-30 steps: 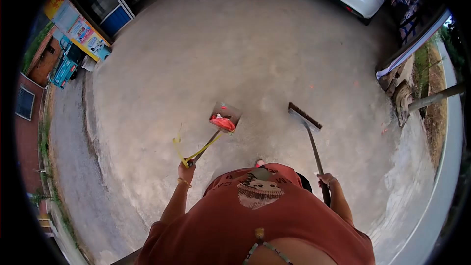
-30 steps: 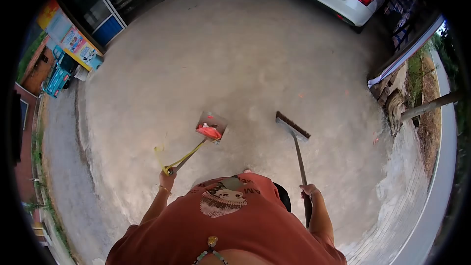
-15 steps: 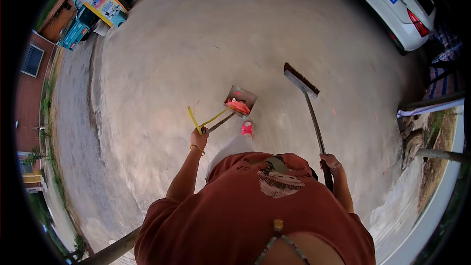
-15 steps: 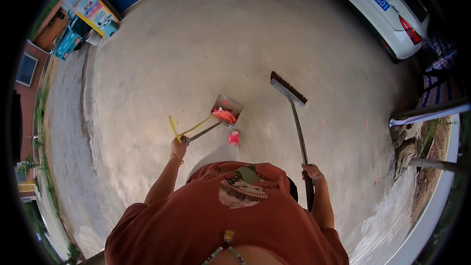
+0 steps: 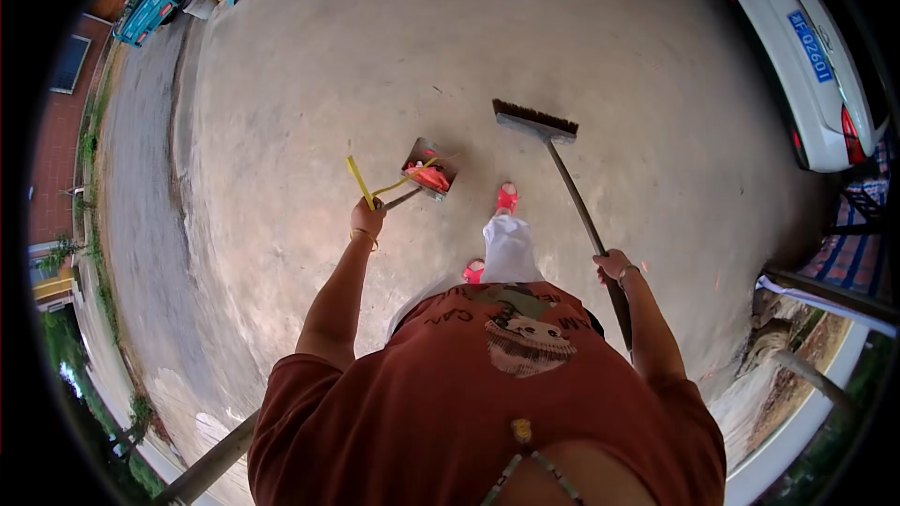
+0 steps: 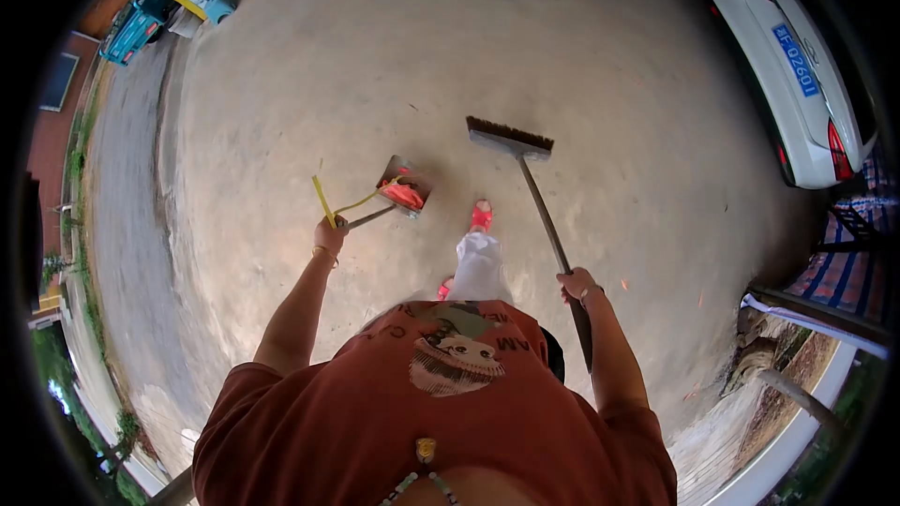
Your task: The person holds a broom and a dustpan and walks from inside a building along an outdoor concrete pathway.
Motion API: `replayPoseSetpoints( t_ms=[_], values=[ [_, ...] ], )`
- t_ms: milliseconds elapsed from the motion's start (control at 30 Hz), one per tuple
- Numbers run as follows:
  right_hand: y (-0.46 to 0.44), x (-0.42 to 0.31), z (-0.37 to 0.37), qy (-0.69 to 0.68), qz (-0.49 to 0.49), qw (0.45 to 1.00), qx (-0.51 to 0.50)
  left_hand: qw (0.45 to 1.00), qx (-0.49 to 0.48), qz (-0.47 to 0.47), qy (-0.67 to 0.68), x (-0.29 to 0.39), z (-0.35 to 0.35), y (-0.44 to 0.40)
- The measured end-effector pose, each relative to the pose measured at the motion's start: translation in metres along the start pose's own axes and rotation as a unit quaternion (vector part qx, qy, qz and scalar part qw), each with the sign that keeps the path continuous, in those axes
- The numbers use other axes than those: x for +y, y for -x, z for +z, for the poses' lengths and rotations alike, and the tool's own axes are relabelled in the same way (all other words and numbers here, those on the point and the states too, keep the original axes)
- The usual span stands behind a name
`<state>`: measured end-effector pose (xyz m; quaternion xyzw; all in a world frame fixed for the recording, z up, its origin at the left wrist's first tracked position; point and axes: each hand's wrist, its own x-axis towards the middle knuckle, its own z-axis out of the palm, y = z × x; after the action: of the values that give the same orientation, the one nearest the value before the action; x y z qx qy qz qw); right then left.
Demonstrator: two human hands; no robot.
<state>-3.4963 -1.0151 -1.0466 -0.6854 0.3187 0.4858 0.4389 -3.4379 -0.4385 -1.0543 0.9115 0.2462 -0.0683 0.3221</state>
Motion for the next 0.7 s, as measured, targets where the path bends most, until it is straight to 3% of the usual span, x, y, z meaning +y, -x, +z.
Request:
replayPoseSetpoints(
  t_ms=[133, 233, 467, 633, 700],
  values=[
    [-0.095, -0.134, -0.095, -0.002, -0.058, 0.998, 0.024, 1.000, -0.003, -0.026, -0.017, 0.083, 0.071, -0.106],
    [-0.159, -0.230, -0.144, 0.074, -0.081, 0.994, -0.011, 0.998, -0.008, -0.047, -0.029, 0.129, 0.092, -0.162],
    [-0.324, -0.401, -0.143, 0.232, -0.083, 0.969, -0.009, 0.996, -0.011, -0.083, -0.039, 0.126, 0.153, -0.329],
    [-0.307, -0.469, -0.131, 0.312, -0.042, 0.949, 0.025, 0.991, -0.068, -0.098, -0.057, 0.142, 0.142, -0.387],
    [-0.278, -0.496, -0.111, 0.408, -0.032, 0.911, 0.043, 0.991, -0.070, -0.083, -0.074, 0.143, 0.109, -0.402]
  ],
)
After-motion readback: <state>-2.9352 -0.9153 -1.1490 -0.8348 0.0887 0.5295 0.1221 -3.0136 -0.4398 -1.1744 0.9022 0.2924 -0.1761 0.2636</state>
